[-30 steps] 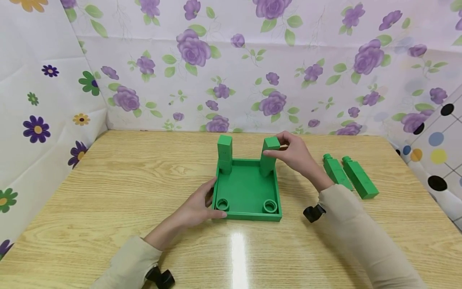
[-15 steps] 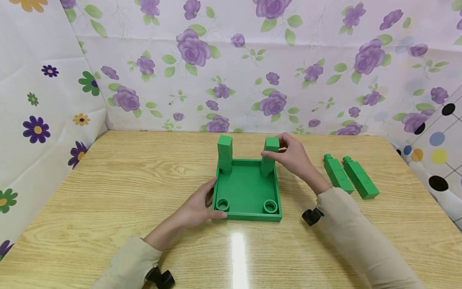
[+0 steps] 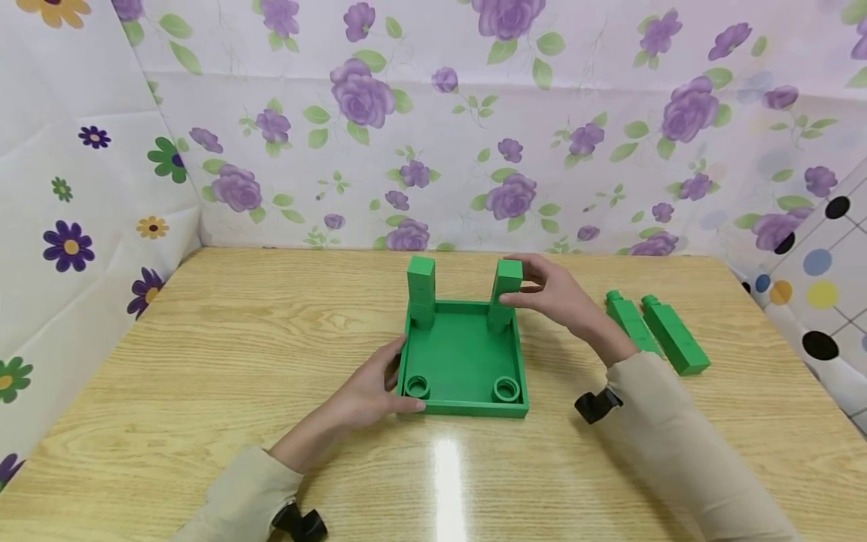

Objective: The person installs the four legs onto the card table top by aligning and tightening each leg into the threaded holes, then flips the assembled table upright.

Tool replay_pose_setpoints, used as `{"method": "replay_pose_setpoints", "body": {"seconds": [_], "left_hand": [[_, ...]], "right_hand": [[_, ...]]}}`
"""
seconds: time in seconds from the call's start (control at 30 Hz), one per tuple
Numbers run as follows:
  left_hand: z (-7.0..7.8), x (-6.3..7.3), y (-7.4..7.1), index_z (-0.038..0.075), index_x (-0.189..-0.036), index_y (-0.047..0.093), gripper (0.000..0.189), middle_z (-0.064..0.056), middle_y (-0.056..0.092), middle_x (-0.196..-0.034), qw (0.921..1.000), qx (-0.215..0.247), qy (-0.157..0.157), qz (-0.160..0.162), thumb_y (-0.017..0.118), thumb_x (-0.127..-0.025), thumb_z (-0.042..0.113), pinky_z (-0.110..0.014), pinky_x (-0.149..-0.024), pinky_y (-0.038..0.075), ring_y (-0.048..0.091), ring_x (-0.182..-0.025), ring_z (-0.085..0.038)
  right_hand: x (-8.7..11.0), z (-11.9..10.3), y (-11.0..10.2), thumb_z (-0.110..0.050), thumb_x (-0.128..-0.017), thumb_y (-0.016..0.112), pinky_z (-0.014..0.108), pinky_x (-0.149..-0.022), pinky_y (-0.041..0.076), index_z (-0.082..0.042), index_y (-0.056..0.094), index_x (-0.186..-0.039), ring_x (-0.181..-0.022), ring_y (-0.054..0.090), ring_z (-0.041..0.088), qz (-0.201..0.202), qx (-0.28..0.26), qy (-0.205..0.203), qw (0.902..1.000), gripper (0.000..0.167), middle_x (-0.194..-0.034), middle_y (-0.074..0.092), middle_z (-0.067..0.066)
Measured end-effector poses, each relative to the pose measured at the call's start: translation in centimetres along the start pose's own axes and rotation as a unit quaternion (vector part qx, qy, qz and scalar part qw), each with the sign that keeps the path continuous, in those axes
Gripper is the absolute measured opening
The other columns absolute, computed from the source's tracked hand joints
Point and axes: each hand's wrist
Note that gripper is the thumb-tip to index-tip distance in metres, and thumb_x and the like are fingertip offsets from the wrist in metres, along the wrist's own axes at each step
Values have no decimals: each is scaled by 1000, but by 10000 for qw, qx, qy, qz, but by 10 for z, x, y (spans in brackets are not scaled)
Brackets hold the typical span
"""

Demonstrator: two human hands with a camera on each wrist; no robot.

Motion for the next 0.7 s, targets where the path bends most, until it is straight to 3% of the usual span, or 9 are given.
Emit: {"method": "replay_pose_setpoints", "body": {"seconds": [0.2, 0.37, 0.53, 0.7], "left_hand": [[0, 0, 0, 1, -154, 8, 101, -17, 16, -157, 10000, -20, -54, 55, 75, -80, -6, -43, -110, 28, 20, -143, -30], [0, 1, 0, 1, -154, 8, 101, -17, 16, -157, 9999, -25, -95, 84, 75, -80, -6, -43, -110, 29, 20, -143, -30], [0, 1, 0, 1, -154, 8, 101, -18, 17, -157, 10000, -39, -17, 43, 76, -80, -6, -43, -111, 27, 20, -143, -30], [-1, 1, -1, 0, -154, 8, 100, -19, 18, -156, 9999, -57, 91, -42, 75, -80, -6, -44, -111, 27, 21, -142, -32]], "right_hand": [[0, 4, -21, -24, -93, 67, 46, -108, 33, -11, 34, -151, -140, 28, 32, -591, -423, 49, 9973, 68, -152, 33, 12], [-5, 7, -30, -20, -96, 63, 49, -111, 27, -8, 34, -150, -141, 26, 31, -826, -526, -60, 9952, 62, -154, 30, 12], [-12, 6, -32, -13, -93, 66, 43, -110, 31, -6, 36, -149, -139, 31, 29, -1057, -777, -66, 9913, 64, -152, 35, 12], [-16, 5, -31, -9, -92, 67, 35, -103, 42, -6, 39, -148, -132, 43, 24, -1318, -1044, -221, 9855, 63, -146, 44, 13]]}}
Point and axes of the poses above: each hand's wrist, its own x-axis away from the middle knuckle, its own y-axis out of the palm, z = x × y
